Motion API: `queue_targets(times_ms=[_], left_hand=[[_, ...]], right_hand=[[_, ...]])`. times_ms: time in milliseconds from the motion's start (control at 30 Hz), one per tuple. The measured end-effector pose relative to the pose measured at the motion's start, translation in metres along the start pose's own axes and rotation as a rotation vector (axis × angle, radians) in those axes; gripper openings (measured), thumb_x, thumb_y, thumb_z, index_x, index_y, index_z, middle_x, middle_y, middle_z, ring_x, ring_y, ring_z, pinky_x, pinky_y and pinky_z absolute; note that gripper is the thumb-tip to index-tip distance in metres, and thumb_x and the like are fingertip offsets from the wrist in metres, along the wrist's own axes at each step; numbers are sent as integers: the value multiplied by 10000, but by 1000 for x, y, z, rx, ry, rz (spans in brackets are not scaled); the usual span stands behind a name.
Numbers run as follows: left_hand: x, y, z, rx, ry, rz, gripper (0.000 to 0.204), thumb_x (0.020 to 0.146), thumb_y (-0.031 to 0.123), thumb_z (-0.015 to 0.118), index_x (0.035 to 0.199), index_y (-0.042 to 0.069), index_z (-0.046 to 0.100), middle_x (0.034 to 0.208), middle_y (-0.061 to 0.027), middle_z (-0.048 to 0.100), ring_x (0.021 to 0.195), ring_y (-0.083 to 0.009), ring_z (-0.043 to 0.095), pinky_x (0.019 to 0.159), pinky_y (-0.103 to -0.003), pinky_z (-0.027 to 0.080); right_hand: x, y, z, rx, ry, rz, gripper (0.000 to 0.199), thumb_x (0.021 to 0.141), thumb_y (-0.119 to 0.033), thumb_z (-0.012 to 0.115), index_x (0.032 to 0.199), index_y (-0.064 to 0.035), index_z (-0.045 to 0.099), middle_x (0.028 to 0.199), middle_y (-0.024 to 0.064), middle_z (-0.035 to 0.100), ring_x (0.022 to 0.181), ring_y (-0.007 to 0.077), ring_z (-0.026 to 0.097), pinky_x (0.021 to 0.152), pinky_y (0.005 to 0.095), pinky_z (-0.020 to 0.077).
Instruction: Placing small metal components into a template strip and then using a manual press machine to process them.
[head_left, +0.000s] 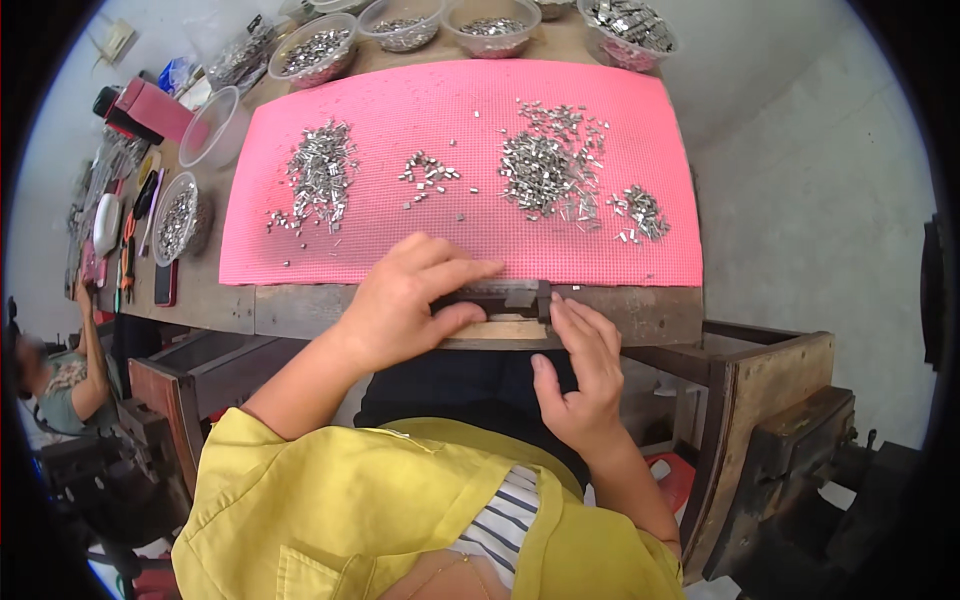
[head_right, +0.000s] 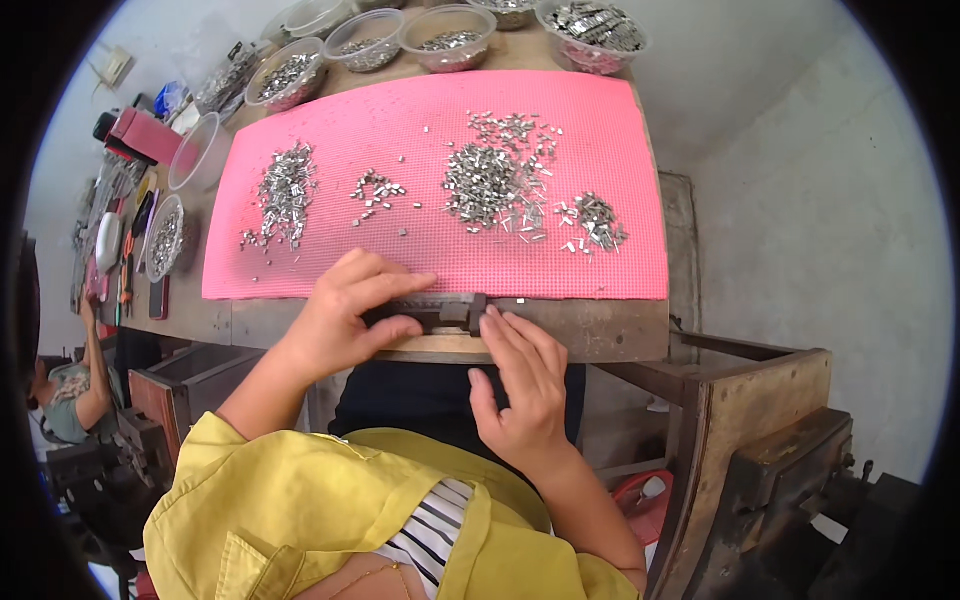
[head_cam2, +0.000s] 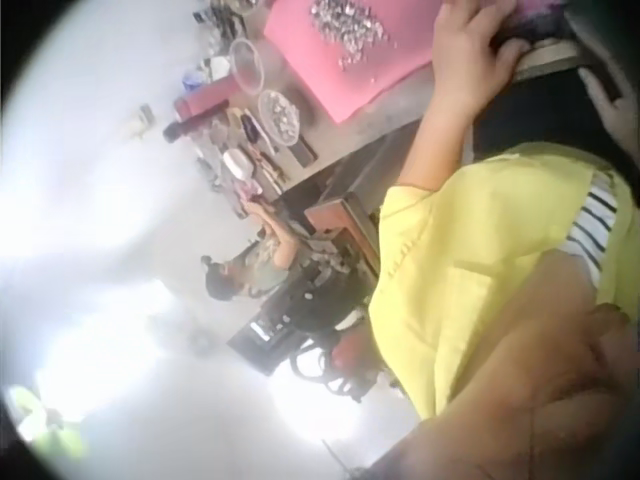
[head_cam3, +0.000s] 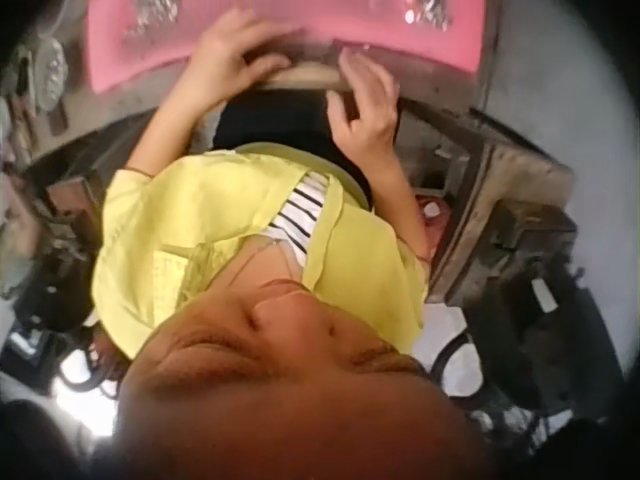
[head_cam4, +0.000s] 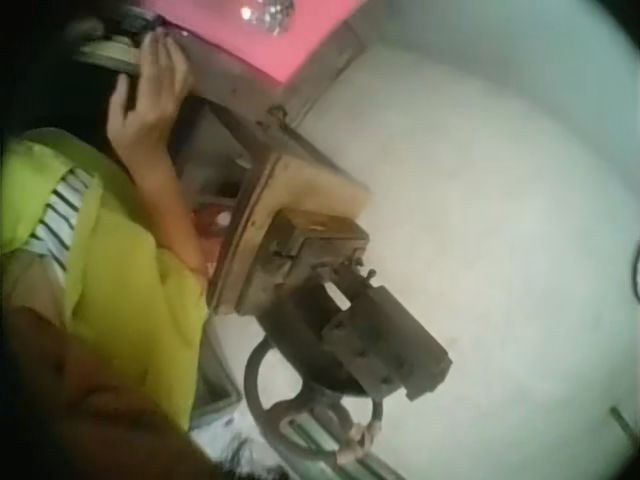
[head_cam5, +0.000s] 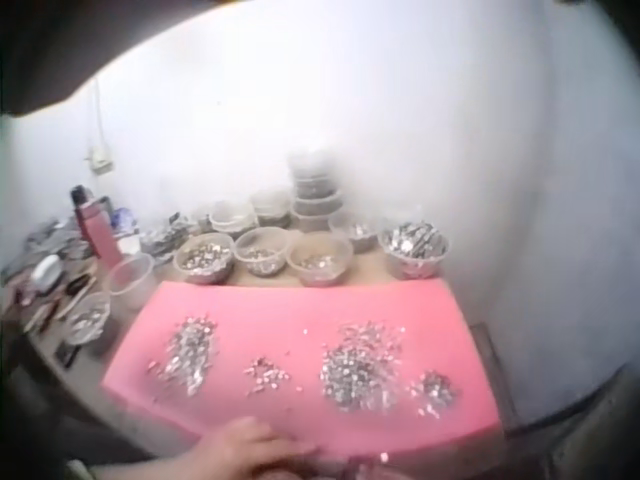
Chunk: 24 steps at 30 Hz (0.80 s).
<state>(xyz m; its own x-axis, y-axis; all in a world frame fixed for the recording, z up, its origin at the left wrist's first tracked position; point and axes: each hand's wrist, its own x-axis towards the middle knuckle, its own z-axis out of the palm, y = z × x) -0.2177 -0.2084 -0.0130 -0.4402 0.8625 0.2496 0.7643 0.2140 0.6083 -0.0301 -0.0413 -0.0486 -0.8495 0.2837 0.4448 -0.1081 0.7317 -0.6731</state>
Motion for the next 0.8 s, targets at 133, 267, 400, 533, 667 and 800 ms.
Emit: queue_targets(times_ms=[133,267,400,533,667,800], left_hand=[[-10,7,9,-9,14,51,559,682,81,872,1227,122,756,985,-54,709,861,-268,635,812,-385,518],[-13,14,20,204,191,69,491,722,103,832,1205,152,758,950,-24,685,848,-243,637,762,-378,518],[-6,17,15,217,142,6,437,744,126,832,1175,134,762,929,-42,689,852,-265,642,761,-387,526],[10,5,-5,-66,-22,-40,309,811,176,822,1102,84,773,928,-111,707,871,-323,664,785,-420,543],[29,-9,-16,79,96,-22,228,833,143,798,1046,65,781,877,-117,699,843,-324,678,761,-422,545],[59,-24,-20,198,125,-28,173,828,155,800,978,69,791,882,-100,704,864,-314,668,773,-426,540]], right_hand=[[-10,4,3,59,46,-23,461,789,11,714,1247,-15,662,1301,194,693,1197,370,627,1042,456,445],[-1,-1,7,12,64,20,441,792,21,705,1230,-25,666,1313,167,692,1171,361,645,1017,444,464],[10,4,1,83,92,61,408,819,17,705,1223,-25,662,1210,130,714,1099,335,660,966,435,476],[26,21,-25,-120,255,64,200,869,-1,712,1062,-52,720,993,105,712,972,310,657,889,412,473],[32,42,-52,-268,310,124,141,889,-6,719,1028,-33,719,956,111,699,911,307,634,854,400,487],[31,54,-61,-302,258,185,166,881,-15,734,1045,-39,734,978,102,693,943,300,624,848,402,490]])
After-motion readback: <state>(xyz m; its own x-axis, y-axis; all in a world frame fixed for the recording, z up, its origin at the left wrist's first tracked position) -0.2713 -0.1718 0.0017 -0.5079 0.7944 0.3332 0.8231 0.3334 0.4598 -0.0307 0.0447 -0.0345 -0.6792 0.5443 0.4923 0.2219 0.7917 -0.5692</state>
